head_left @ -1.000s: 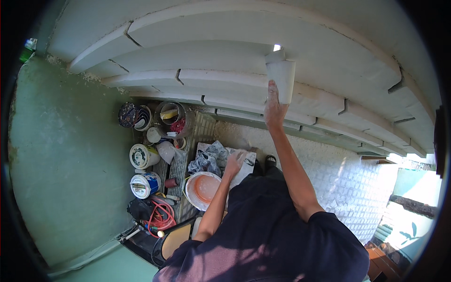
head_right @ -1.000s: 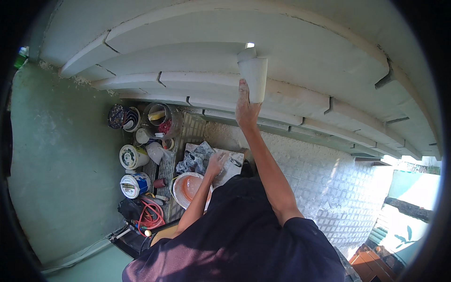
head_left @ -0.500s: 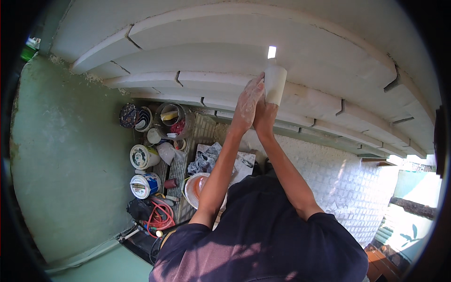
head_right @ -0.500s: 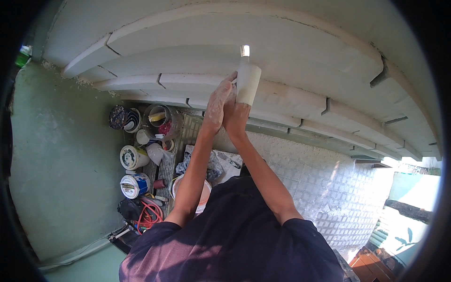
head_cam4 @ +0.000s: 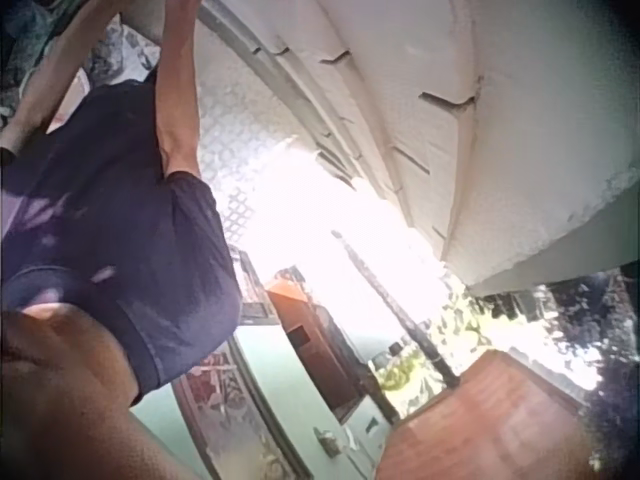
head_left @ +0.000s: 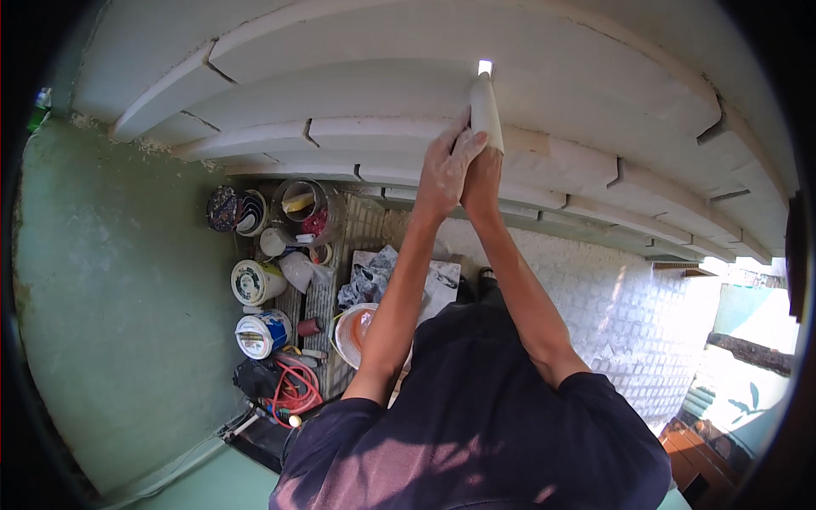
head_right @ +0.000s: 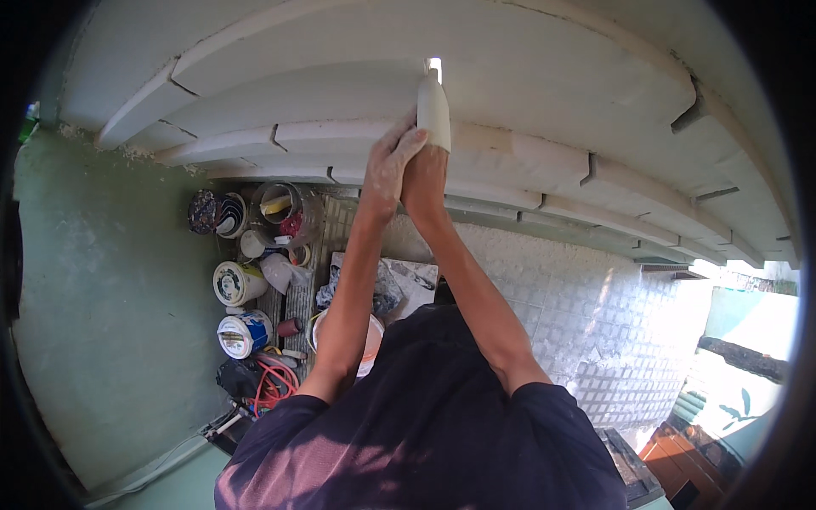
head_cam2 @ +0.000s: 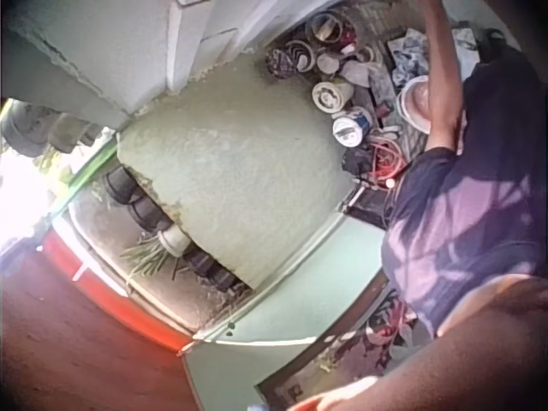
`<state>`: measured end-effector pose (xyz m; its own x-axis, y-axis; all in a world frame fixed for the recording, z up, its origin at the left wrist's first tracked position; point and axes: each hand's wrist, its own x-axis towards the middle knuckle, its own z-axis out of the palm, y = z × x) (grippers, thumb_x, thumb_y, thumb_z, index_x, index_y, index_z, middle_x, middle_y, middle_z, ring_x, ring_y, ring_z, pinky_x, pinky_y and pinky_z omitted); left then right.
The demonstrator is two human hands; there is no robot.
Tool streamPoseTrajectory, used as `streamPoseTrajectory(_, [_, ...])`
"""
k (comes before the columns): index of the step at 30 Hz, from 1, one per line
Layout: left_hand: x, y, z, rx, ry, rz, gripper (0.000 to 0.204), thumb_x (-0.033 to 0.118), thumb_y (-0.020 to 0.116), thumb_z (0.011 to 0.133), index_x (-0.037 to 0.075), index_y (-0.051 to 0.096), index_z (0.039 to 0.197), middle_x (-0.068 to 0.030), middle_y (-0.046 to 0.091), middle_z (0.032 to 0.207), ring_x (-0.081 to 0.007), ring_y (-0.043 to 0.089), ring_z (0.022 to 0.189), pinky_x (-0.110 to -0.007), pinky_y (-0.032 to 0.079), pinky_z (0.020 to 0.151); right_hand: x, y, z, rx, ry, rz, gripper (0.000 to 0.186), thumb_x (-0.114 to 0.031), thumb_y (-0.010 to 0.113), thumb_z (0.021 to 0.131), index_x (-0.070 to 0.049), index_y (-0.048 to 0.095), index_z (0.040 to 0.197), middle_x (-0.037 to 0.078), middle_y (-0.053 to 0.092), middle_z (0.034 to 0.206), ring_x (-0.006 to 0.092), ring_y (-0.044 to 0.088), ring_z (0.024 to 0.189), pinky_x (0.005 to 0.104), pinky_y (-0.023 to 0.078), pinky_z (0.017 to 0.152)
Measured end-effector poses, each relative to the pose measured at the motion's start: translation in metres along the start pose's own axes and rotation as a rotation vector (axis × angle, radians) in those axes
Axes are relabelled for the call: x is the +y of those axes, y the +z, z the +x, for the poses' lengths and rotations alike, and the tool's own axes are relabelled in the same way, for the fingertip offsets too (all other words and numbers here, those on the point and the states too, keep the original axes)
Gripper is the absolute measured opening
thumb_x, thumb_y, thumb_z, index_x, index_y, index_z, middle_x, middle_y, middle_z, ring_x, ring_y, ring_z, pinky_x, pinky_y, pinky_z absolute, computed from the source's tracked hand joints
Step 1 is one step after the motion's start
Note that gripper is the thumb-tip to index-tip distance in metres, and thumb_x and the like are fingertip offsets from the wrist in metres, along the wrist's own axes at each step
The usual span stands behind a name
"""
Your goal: Applying wall putty and smoothing it with a spreader to repair gaps.
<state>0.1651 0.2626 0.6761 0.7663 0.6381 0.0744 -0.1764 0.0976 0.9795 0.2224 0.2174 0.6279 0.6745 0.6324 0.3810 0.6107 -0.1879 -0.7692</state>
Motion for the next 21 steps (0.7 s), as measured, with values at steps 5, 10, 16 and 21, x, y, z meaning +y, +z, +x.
streamPoseTrajectory(5, [-0.031, -0.005, -0.002, 0.007, 0.048, -0.009, 0.058, 0.024, 0.058, 0.090, -0.011, 0.042, 0.133, -0.0179, 0.060, 0.119, -0.0177, 0.053, 0.109, -0.026, 0.037, 0.097, 0.021, 0.009, -0.014, 0.023, 0.000, 0.024, 0.023, -0.013, 0.057, 0.084, 0.002, 0.059, 0.100, 0.021, 0.064, 0.088, 0.0390, 0.063, 0.081, 0.0451, 0.048, 0.067])
streamPoseTrajectory(10, [0.009, 0.002, 0.004, 0.020, 0.042, 0.051, 0.056, 0.024, 0.058, 0.089, -0.013, 0.044, 0.130, -0.0228, 0.060, 0.116, -0.0212, 0.056, 0.106, -0.028, 0.042, 0.092, -0.017, -0.015, 0.008, 0.030, 0.033, 0.027, 0.015, -0.011, 0.059, 0.080, 0.003, 0.062, 0.085, 0.019, 0.065, 0.076, 0.0367, 0.064, 0.072, 0.0425, 0.050, 0.061])
streamPoseTrajectory(16, [-0.032, -0.008, 0.008, 0.019, 0.165, 0.105, 0.053, 0.022, 0.055, 0.089, -0.013, 0.047, 0.127, -0.0203, 0.062, 0.114, -0.0204, 0.056, 0.102, -0.028, 0.042, 0.091, 0.002, -0.001, -0.001, 0.084, -0.070, -0.029, 0.012, -0.010, 0.059, 0.078, 0.002, 0.061, 0.074, 0.019, 0.062, 0.067, 0.0385, 0.063, 0.066, 0.0438, 0.048, 0.056])
streamPoseTrajectory(21, [0.013, 0.008, 0.001, -0.007, 0.044, -0.006, 0.052, 0.021, 0.054, 0.088, -0.012, 0.047, 0.128, -0.0204, 0.060, 0.120, -0.0202, 0.054, 0.108, -0.027, 0.039, 0.095, -0.014, -0.019, 0.007, 0.030, -0.032, 0.018, 0.014, -0.011, 0.059, 0.078, 0.002, 0.063, 0.075, 0.020, 0.063, 0.068, 0.0380, 0.064, 0.066, 0.0444, 0.049, 0.056])
